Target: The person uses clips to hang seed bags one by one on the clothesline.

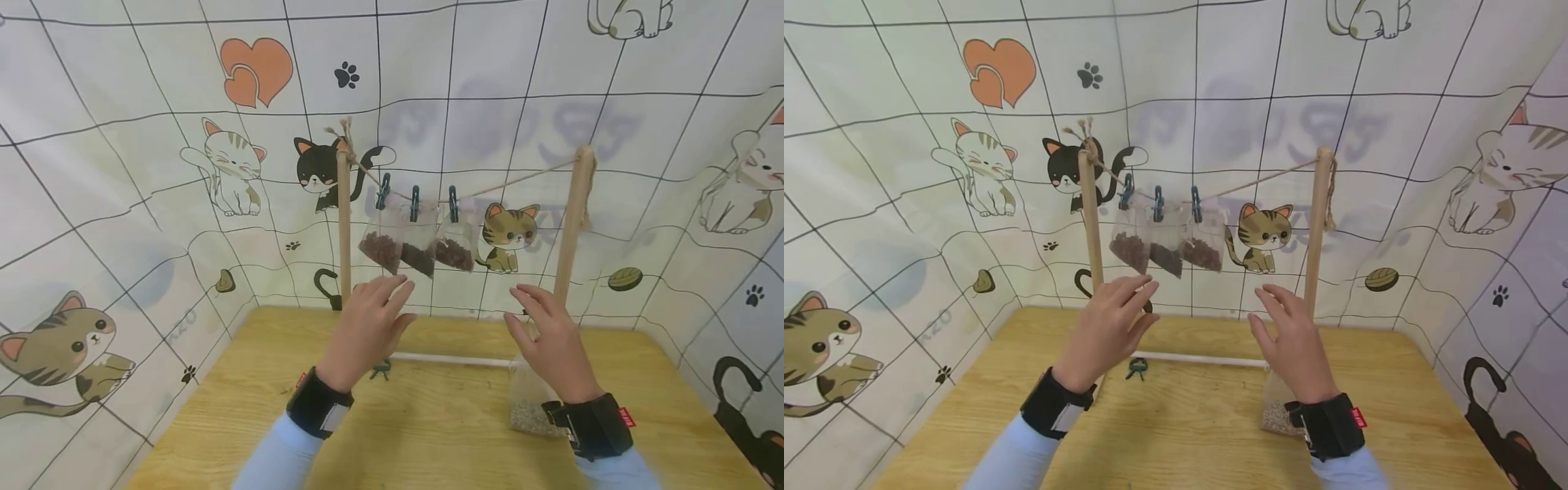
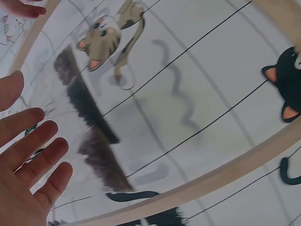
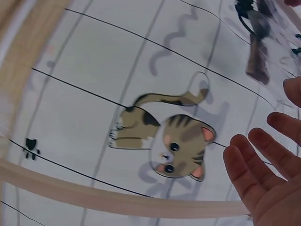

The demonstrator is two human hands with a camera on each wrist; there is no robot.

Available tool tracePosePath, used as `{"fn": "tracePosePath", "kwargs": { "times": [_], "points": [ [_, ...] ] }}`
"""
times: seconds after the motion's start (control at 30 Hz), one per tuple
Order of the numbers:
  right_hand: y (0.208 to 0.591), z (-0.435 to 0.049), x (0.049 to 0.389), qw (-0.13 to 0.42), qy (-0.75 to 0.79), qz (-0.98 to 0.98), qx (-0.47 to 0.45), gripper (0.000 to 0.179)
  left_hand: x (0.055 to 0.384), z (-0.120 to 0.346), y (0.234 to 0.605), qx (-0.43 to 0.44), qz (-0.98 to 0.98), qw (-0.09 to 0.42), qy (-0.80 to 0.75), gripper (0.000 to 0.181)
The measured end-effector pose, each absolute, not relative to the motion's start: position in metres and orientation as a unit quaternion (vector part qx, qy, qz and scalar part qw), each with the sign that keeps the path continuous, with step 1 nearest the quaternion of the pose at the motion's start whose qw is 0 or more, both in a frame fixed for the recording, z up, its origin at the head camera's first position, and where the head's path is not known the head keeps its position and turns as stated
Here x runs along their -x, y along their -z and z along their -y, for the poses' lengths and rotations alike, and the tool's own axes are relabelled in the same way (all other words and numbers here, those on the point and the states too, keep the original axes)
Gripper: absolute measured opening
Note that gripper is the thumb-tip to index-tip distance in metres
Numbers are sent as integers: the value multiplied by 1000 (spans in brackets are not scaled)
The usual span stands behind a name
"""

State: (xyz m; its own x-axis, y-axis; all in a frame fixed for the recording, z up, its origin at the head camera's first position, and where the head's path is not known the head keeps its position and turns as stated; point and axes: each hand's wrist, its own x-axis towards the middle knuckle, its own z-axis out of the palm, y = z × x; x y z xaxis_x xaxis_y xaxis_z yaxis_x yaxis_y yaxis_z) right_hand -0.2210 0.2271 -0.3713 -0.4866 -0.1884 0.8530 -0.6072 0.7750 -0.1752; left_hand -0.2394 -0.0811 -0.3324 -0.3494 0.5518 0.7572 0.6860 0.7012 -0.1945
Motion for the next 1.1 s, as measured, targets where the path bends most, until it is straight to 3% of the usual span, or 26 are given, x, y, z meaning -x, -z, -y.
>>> {"fn": "tracePosePath", "kwargs": {
  "times": [0.7, 1.1],
  "points": [
    [456, -204, 213, 387, -251, 865, -196, 46, 240, 92, 440, 291, 847, 406, 184, 62],
    [473, -190, 209, 355, -264, 877, -187, 39, 243, 92, 467, 210, 890, 354, 195, 44]
  ]
}}
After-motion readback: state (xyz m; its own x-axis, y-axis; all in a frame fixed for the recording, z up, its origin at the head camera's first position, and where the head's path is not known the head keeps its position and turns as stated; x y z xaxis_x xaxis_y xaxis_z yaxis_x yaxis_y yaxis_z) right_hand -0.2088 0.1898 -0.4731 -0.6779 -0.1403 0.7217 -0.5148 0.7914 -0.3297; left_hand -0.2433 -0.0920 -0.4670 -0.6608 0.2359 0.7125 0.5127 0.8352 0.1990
